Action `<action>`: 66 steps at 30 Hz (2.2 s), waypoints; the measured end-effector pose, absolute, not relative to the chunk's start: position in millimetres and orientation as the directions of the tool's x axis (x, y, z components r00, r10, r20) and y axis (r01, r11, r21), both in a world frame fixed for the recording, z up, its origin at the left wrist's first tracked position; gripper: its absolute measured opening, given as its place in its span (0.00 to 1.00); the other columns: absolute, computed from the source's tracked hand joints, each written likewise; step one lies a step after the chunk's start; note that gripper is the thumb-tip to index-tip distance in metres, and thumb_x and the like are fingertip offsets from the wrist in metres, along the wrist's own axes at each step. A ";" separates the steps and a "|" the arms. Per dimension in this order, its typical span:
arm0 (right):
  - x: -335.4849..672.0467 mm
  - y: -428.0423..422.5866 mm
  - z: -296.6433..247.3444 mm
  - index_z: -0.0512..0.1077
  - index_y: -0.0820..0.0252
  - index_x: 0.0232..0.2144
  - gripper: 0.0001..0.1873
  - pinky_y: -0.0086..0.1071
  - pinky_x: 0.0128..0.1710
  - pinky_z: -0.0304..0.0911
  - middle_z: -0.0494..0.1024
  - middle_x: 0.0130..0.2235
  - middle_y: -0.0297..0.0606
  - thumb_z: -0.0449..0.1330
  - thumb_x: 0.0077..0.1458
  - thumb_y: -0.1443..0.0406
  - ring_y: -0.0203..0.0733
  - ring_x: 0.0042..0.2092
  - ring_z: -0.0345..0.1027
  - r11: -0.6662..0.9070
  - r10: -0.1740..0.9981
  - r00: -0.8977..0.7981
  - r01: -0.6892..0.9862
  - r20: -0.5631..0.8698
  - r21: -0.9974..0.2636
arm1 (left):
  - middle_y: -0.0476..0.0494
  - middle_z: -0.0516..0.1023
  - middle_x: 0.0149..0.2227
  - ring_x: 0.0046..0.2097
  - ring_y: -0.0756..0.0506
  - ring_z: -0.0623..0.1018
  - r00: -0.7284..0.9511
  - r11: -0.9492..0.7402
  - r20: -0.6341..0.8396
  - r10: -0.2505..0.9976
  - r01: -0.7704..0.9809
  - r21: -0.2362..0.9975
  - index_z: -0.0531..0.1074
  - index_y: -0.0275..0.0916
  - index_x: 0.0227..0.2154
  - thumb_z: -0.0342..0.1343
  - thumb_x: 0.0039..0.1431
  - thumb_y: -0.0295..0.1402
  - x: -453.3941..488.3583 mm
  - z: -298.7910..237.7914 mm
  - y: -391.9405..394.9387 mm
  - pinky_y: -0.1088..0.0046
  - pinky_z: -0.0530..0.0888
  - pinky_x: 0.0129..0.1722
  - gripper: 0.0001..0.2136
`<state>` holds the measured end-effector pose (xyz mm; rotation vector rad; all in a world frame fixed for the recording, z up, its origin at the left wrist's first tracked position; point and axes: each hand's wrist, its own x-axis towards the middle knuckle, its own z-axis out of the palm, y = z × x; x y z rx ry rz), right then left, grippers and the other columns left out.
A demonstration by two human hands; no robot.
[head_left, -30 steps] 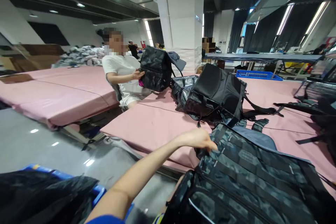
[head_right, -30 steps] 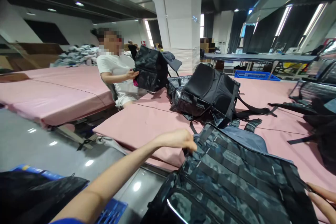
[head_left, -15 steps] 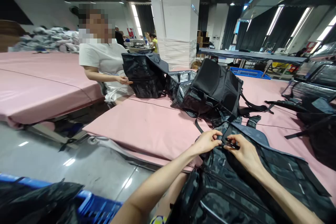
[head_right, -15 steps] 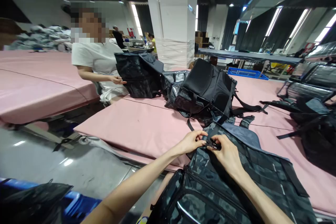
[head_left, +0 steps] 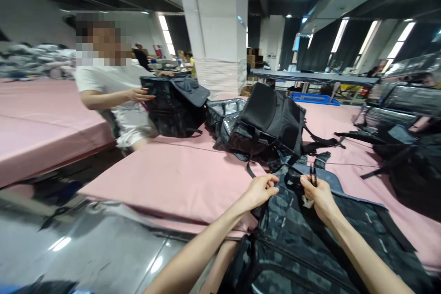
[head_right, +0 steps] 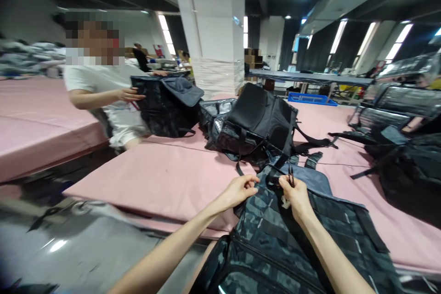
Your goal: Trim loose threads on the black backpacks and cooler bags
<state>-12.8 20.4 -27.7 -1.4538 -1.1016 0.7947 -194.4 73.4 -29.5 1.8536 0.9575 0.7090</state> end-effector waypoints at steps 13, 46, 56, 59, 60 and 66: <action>15.5 -4.8 -15.8 0.72 0.57 0.39 0.22 0.34 0.35 0.57 0.75 0.36 0.39 0.61 0.44 0.51 0.45 0.37 0.66 -0.006 0.852 0.426 0.588 0.303 -0.809 | 0.50 0.72 0.26 0.29 0.53 0.68 0.569 -0.076 0.056 0.820 0.012 0.997 0.73 0.32 0.30 0.55 0.49 0.29 -144.1 -21.8 77.4 0.78 0.65 0.32 0.07; 20.9 -13.7 -14.2 0.71 0.60 0.36 0.10 0.33 0.33 0.48 0.75 0.30 0.37 0.52 0.59 0.62 0.39 0.32 0.63 0.121 0.656 -0.120 0.991 0.745 0.054 | 0.49 0.70 0.29 0.31 0.51 0.69 0.517 -0.340 0.225 0.826 0.139 0.930 0.77 0.35 0.31 0.54 0.50 0.25 -146.3 -20.0 74.3 0.77 0.64 0.33 0.07; 24.2 -12.4 -15.4 0.73 0.59 0.36 0.10 0.33 0.33 0.49 0.75 0.29 0.37 0.54 0.56 0.61 0.39 0.32 0.63 0.217 0.725 -0.048 0.963 0.687 -0.162 | 0.48 0.73 0.30 0.32 0.51 0.70 0.576 -0.373 0.251 0.778 0.102 0.922 0.77 0.36 0.30 0.54 0.48 0.25 -148.5 -21.0 77.5 0.77 0.65 0.35 0.08; 23.9 -7.6 -17.5 0.74 0.56 0.35 0.10 0.33 0.35 0.52 0.74 0.30 0.35 0.60 0.50 0.59 0.40 0.33 0.64 0.222 0.832 0.148 0.794 0.535 -0.565 | 0.48 0.73 0.29 0.32 0.51 0.70 0.600 -0.312 0.230 0.766 0.034 0.949 0.77 0.35 0.29 0.55 0.47 0.26 -148.2 -20.4 78.5 0.77 0.65 0.35 0.07; 22.4 -6.0 -17.8 0.74 0.56 0.33 0.11 0.33 0.35 0.52 0.75 0.31 0.35 0.62 0.46 0.58 0.40 0.33 0.64 0.207 0.871 0.224 0.640 0.437 -0.740 | 0.48 0.73 0.29 0.32 0.51 0.70 0.600 -0.272 0.218 0.769 0.000 0.962 0.77 0.34 0.29 0.56 0.47 0.27 -147.5 -19.5 78.1 0.77 0.65 0.35 0.07; 12.0 -5.2 -15.2 0.74 0.62 0.31 0.25 0.26 0.21 0.43 0.67 0.22 0.31 0.70 0.30 0.53 0.28 0.21 0.50 0.062 0.953 0.304 -0.186 0.003 -0.981 | 0.47 0.74 0.28 0.30 0.52 0.69 0.603 -0.185 0.203 0.772 -0.093 0.978 0.75 0.31 0.30 0.56 0.47 0.33 -136.4 -8.0 72.8 0.77 0.65 0.33 0.10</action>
